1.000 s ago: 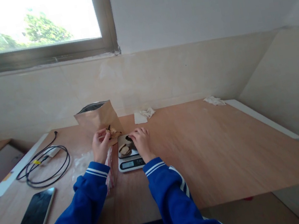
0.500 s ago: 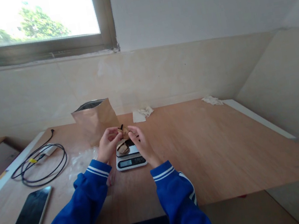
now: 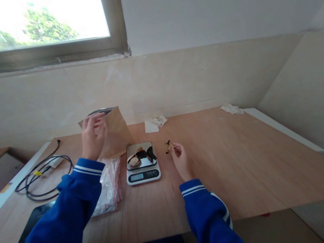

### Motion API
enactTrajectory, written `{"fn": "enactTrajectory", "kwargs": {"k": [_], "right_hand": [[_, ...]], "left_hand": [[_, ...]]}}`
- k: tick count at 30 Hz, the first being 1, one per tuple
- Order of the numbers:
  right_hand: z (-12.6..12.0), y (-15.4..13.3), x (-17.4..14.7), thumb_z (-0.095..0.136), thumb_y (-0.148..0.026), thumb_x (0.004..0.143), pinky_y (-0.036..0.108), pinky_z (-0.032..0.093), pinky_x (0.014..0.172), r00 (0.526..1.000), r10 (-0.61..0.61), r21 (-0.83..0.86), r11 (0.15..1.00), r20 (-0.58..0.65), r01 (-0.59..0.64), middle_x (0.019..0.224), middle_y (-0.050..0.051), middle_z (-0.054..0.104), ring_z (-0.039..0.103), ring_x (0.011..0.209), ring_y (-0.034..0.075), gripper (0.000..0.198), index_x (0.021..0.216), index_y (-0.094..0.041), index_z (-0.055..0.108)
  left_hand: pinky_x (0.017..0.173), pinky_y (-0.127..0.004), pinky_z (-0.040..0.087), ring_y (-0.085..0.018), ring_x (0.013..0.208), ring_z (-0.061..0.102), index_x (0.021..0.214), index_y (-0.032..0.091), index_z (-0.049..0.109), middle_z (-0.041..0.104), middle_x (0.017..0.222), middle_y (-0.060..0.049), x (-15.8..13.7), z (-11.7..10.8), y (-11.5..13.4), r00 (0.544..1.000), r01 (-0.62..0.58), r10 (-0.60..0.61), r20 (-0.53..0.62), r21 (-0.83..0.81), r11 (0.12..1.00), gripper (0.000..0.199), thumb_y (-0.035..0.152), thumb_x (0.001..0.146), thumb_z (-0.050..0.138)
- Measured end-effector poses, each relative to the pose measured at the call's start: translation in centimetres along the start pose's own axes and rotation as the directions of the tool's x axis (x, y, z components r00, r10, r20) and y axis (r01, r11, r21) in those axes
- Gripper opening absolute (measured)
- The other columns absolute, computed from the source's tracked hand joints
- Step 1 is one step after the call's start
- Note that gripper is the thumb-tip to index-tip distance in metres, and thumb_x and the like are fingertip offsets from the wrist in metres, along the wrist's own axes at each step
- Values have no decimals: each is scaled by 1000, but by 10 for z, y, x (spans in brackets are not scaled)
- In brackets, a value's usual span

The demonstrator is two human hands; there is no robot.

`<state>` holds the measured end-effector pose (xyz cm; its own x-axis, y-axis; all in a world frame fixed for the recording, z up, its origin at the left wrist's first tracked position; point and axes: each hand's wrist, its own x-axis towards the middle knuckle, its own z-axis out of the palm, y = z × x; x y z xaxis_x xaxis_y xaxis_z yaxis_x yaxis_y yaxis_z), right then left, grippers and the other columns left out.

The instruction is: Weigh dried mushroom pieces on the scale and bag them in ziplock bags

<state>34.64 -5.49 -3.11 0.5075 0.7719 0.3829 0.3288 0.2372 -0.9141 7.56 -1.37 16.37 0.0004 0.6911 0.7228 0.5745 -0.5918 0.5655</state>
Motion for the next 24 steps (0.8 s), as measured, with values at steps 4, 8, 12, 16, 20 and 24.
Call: {"fn": "enactTrajectory", "kwargs": {"k": [4, 8, 12, 16, 20, 24], "right_hand": [[-10, 20, -9, 51, -42, 85, 37, 49, 79, 999, 0, -210, 978, 34, 7, 101, 13, 70, 64, 87, 22, 36, 106, -15, 62], [-10, 22, -9, 50, -39, 86, 38, 47, 84, 998, -27, -290, 956, 63, 44, 99, 12, 71, 64, 88, 23, 34, 105, -15, 63], [-11, 20, -8, 49, -38, 86, 38, 45, 85, 997, -38, -356, 933, 69, 60, 97, 11, 71, 63, 89, 24, 32, 103, -16, 65], [-14, 17, -9, 48, -37, 86, 39, 42, 86, 997, -55, -421, 904, 57, 74, 95, 11, 71, 62, 90, 25, 31, 99, -16, 67], [-14, 15, -10, 48, -36, 86, 39, 41, 86, 998, -52, -444, 894, 45, 66, 94, 12, 71, 61, 90, 25, 31, 99, -15, 67], [-14, 16, -8, 47, -36, 86, 38, 43, 83, 996, -54, -429, 900, 72, 80, 94, 12, 71, 61, 88, 25, 32, 98, -15, 67]], "left_hand": [[105, -41, 39, -24, 114, 55, 109, 16, 62, 58, 115, -11, 36, -9, -21, 999, -18, 10, 36, 223, 975, 30, 15, 84, 44], [104, -44, 37, -25, 102, 60, 86, 16, 67, 68, 96, -11, 47, -5, -37, 973, -72, -17, 232, 370, 926, 28, 17, 85, 39], [93, -41, 44, -27, 93, 64, 75, 18, 68, 70, 84, -11, 47, -6, -28, 967, -42, -80, 243, 459, 888, 28, 24, 84, 42], [78, -37, 48, -25, 75, 64, 67, 19, 68, 67, 69, -9, 60, -12, -25, 942, 19, -191, 276, 524, 851, 26, 29, 81, 48], [73, -33, 48, -20, 62, 60, 57, 20, 67, 64, 60, -6, 78, -7, -38, 835, -9, -282, 472, 525, 851, 20, 27, 73, 58], [77, -32, 49, -20, 63, 61, 52, 20, 64, 61, 56, -3, 75, 9, -50, 820, 138, -296, 490, 333, 933, 16, 24, 68, 64]]}}
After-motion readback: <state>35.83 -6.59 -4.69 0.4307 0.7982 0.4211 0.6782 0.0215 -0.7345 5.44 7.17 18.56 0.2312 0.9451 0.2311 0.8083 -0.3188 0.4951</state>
